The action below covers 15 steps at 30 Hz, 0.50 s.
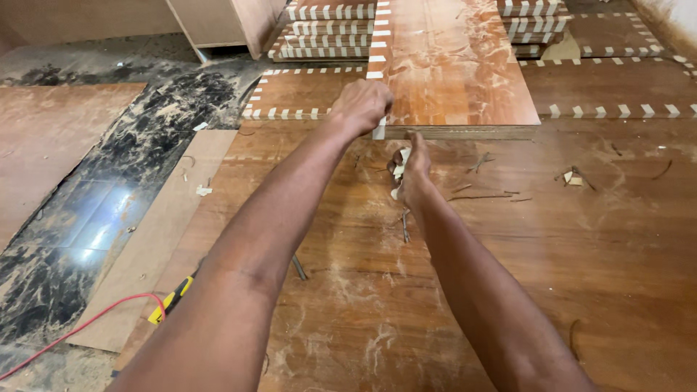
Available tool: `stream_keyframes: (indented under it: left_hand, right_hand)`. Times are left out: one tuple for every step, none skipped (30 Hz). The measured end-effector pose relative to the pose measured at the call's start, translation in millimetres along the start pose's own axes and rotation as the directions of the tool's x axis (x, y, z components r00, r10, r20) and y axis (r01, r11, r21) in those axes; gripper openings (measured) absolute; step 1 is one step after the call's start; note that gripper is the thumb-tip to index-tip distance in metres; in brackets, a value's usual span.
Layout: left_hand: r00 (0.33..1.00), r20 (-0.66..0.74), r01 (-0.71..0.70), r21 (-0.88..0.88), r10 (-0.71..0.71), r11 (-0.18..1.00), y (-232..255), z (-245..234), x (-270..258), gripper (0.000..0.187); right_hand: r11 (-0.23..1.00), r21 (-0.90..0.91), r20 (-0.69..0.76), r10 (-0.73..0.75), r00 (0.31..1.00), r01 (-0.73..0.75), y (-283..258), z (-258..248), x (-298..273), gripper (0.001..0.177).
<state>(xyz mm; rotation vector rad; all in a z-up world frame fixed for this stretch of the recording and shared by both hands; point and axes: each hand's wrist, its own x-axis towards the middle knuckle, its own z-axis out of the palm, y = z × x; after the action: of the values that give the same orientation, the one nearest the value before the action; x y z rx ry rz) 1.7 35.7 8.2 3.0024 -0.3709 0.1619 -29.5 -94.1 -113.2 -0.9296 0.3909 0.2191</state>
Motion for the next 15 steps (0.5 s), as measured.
stream_keyframes:
  left_hand:
    - [0.996, -0.013, -0.088, 0.15, 0.091, 0.985, -2, 6, 4, 0.03]
    - [0.983, -0.01, -0.174, 0.294, 0.185, 0.94, -3, 14, 9, 0.028]
    - [0.977, -0.032, -0.191, 0.288, 0.209, 0.938, -7, 24, 14, 0.029]
    - [0.971, -0.054, -0.209, 0.286, 0.233, 0.935, -12, 33, 21, 0.03]
    - [0.964, -0.076, -0.226, 0.283, 0.257, 0.932, -16, 42, 29, 0.032]
    - [0.956, -0.071, -0.251, 0.312, 0.286, 0.916, -21, 51, 36, 0.032]
    - [0.947, -0.066, -0.276, 0.34, 0.316, 0.899, -23, 59, 43, 0.032]
    - [0.938, -0.06, -0.296, 0.372, 0.341, 0.88, -28, 63, 49, 0.033]
    - [0.939, -0.056, -0.301, 0.354, 0.341, 0.886, -30, 65, 52, 0.031]
    - [0.939, -0.051, -0.306, 0.333, 0.341, 0.892, -31, 65, 53, 0.03]
    - [0.939, -0.047, -0.311, 0.312, 0.342, 0.898, -30, 62, 52, 0.029]
    - [0.947, 0.009, -0.306, 0.314, 0.32, 0.898, -27, 57, 49, 0.028]
    - [0.953, 0.064, -0.302, 0.317, 0.297, 0.899, -24, 49, 42, 0.027]
    - [0.954, 0.118, -0.3, 0.318, 0.276, 0.899, -20, 39, 34, 0.027]
    - [0.952, 0.171, -0.298, 0.32, 0.254, 0.899, -15, 27, 25, 0.028]
  right_hand:
    - [1.0, 0.007, 0.011, 0.011, 1.0, -0.011, -3, 2, -2, 0.021]
    - [1.0, 0.01, 0.048, 0.004, 0.999, -0.005, -6, 2, -2, 0.021]
    - [1.0, 0.014, 0.085, -0.003, 0.996, 0.002, -9, 2, -2, 0.02]
    - [1.0, 0.021, 0.124, -0.011, 0.992, 0.009, -12, 2, 0, 0.02]
    - [1.0, -0.009, 0.141, -0.017, 0.99, 0.018, -15, 2, 3, 0.019]
    - [0.999, -0.039, 0.159, -0.019, 0.987, 0.026, -16, 0, 5, 0.017]
    - [0.997, -0.069, 0.176, -0.021, 0.984, 0.034, -17, -2, 6, 0.016]
    - [0.998, -0.055, 0.174, -0.013, 0.985, 0.023, -17, -1, 8, 0.017]
    - [0.999, -0.042, 0.172, -0.005, 0.985, 0.012, -17, 0, 8, 0.019]
    - [1.0, -0.028, 0.169, 0.004, 0.986, 0.001, -17, 1, 7, 0.02]
    - [0.996, -0.091, 0.174, -0.002, 0.985, 0.018, -17, 2, 6, 0.02]
    - [0.988, -0.149, 0.176, -0.01, 0.984, 0.037, -17, 3, 3, 0.019]
    - [0.977, -0.206, 0.179, -0.018, 0.984, 0.055, -17, 5, 1, 0.018]
    - [0.983, -0.181, 0.2, 0.016, 0.98, 0.021, -19, 6, -2, 0.02]
    - [0.988, -0.156, 0.222, 0.049, 0.974, -0.014, -21, 8, -4, 0.022]
